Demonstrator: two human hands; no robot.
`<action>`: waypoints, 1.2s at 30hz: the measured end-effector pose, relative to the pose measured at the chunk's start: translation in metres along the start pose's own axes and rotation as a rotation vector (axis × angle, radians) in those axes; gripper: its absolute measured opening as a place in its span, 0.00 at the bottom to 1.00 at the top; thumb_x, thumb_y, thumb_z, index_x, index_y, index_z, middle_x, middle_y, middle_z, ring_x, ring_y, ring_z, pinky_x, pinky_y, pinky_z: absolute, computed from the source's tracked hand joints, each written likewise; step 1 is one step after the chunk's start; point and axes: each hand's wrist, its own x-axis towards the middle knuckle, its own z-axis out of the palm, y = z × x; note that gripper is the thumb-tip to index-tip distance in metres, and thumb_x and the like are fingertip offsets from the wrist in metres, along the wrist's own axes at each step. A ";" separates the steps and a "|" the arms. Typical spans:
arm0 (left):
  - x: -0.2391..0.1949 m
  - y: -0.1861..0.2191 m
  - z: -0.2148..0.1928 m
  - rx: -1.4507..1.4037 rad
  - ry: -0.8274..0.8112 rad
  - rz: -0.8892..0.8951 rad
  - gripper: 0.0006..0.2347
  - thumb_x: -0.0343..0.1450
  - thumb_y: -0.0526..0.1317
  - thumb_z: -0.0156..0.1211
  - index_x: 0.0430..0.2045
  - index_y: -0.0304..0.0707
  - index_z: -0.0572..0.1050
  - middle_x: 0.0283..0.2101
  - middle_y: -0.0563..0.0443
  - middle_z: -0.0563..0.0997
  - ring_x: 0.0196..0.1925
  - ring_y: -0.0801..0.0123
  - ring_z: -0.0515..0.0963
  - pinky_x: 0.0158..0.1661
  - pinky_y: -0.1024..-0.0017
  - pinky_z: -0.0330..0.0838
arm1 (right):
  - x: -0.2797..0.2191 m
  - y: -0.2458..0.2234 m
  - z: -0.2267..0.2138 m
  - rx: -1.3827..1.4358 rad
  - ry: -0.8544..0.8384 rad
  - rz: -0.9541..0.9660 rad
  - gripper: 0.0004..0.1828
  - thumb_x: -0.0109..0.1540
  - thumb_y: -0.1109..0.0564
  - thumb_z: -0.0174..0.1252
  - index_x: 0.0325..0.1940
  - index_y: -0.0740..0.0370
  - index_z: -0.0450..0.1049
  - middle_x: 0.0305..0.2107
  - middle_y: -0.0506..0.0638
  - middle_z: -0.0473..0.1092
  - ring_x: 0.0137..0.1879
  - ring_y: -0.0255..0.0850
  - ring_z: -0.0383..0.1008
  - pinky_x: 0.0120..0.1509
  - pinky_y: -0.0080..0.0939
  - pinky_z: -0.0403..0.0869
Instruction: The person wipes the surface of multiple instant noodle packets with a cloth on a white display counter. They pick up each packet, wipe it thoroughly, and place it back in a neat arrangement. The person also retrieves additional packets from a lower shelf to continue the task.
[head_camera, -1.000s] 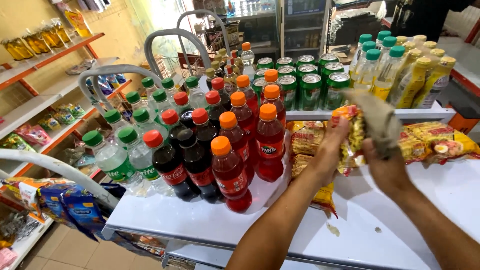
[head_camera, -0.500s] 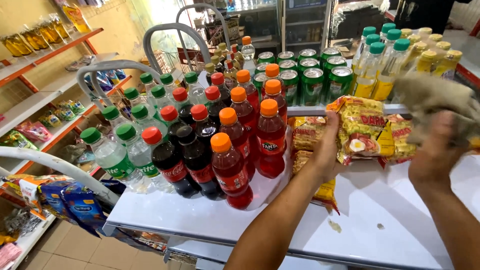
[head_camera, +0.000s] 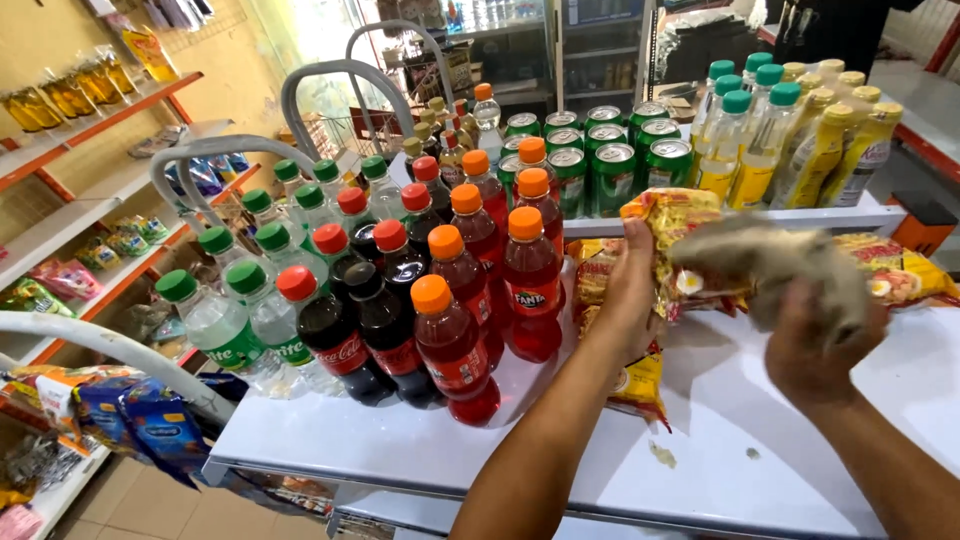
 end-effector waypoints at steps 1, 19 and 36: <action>-0.001 -0.005 -0.001 -0.004 -0.001 -0.002 0.34 0.73 0.68 0.41 0.66 0.41 0.61 0.58 0.46 0.76 0.55 0.62 0.79 0.53 0.60 0.77 | 0.010 -0.005 -0.003 -0.004 -0.002 0.000 0.14 0.67 0.58 0.54 0.57 0.63 0.72 0.48 0.53 0.74 0.50 0.44 0.78 0.52 0.45 0.78; -0.041 -0.010 0.027 0.595 -0.244 0.117 0.39 0.61 0.45 0.78 0.64 0.24 0.65 0.55 0.44 0.79 0.54 0.64 0.81 0.55 0.66 0.78 | 0.026 0.004 0.000 0.594 -0.020 0.081 0.15 0.77 0.51 0.56 0.60 0.66 0.68 0.49 0.51 0.70 0.54 0.42 0.72 0.61 0.41 0.71; -0.042 0.031 0.034 0.780 -0.142 0.015 0.33 0.63 0.41 0.73 0.63 0.28 0.68 0.51 0.38 0.82 0.46 0.60 0.83 0.41 0.62 0.79 | 0.051 0.005 -0.018 0.497 -0.146 -0.114 0.14 0.74 0.52 0.57 0.53 0.67 0.74 0.41 0.58 0.74 0.48 0.43 0.75 0.54 0.40 0.73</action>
